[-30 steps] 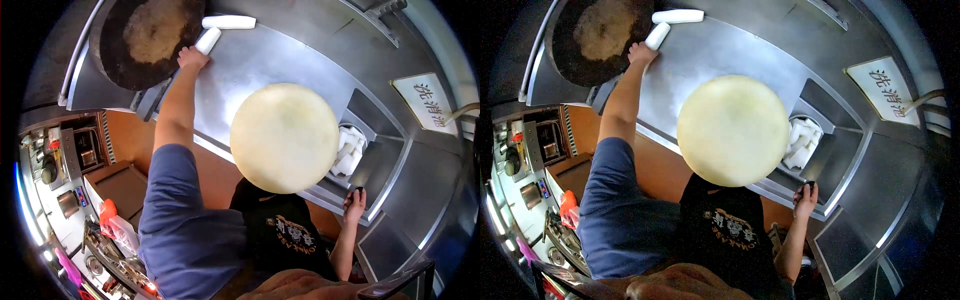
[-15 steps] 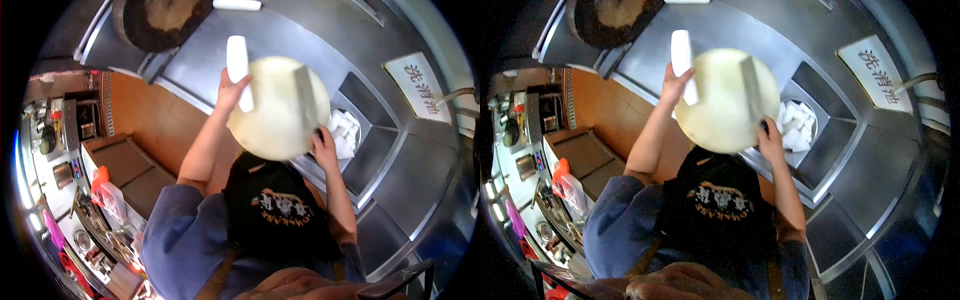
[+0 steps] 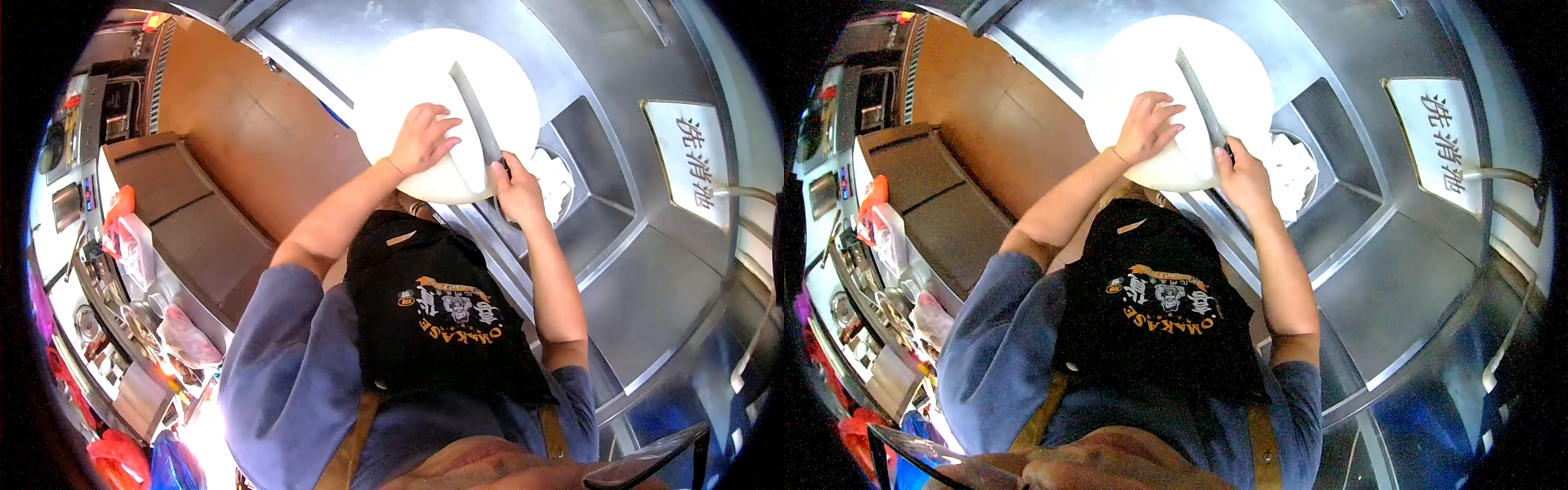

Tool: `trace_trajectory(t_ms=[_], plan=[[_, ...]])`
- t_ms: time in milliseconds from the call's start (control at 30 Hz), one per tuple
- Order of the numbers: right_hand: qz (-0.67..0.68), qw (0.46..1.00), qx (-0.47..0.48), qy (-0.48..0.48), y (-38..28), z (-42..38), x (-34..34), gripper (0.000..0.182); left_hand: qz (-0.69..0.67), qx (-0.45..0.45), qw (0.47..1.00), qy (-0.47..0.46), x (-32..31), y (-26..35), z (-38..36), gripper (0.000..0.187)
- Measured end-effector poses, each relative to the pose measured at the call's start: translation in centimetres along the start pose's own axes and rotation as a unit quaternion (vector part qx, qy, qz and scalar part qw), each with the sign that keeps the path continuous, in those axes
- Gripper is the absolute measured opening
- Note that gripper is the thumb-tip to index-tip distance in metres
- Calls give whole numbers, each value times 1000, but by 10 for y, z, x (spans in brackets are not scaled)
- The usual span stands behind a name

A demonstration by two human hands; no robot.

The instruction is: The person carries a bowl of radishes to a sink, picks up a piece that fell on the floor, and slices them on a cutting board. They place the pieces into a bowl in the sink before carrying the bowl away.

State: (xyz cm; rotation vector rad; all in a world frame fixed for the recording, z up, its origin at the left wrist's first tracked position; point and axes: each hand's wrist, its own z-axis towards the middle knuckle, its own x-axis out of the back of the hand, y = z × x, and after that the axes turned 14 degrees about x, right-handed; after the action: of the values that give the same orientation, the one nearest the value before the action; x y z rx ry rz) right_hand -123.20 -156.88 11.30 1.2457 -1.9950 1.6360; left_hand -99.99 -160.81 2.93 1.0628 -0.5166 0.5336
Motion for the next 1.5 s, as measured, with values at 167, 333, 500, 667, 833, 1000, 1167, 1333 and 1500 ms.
trace_trajectory(t_ms=[167,333,500,667,833,1000,1167,1333,1500], plan=[[-35,998,5,47,-33,-14,18,35,-81,-47,995,-41,-20,-22,29,22],[-76,995,34,57,-59,-23,26,30,-94,-50,993,-49,-23,-27,38,20],[-86,996,11,18,-74,-24,32,30,-138,-59,988,-42,-25,-34,39,18],[-111,992,-47,-37,-89,-4,39,24,-134,-55,989,-38,-27,-36,39,19],[-120,986,-70,-93,-88,32,38,29,-160,-48,984,-56,-29,-38,42,22],[-122,983,-83,-111,-84,62,26,30,-166,-33,983,-67,-30,-39,40,26],[-115,987,-70,-88,-63,73,4,29,-177,-36,981,-67,-32,-40,38,26],[-124,992,-15,-14,-42,77,-18,28,-165,-38,983,-72,-32,-39,38,25],[-98,992,-36,-72,-54,83,-7,36,-151,-38,986,-54,-29,-40,39,22]])
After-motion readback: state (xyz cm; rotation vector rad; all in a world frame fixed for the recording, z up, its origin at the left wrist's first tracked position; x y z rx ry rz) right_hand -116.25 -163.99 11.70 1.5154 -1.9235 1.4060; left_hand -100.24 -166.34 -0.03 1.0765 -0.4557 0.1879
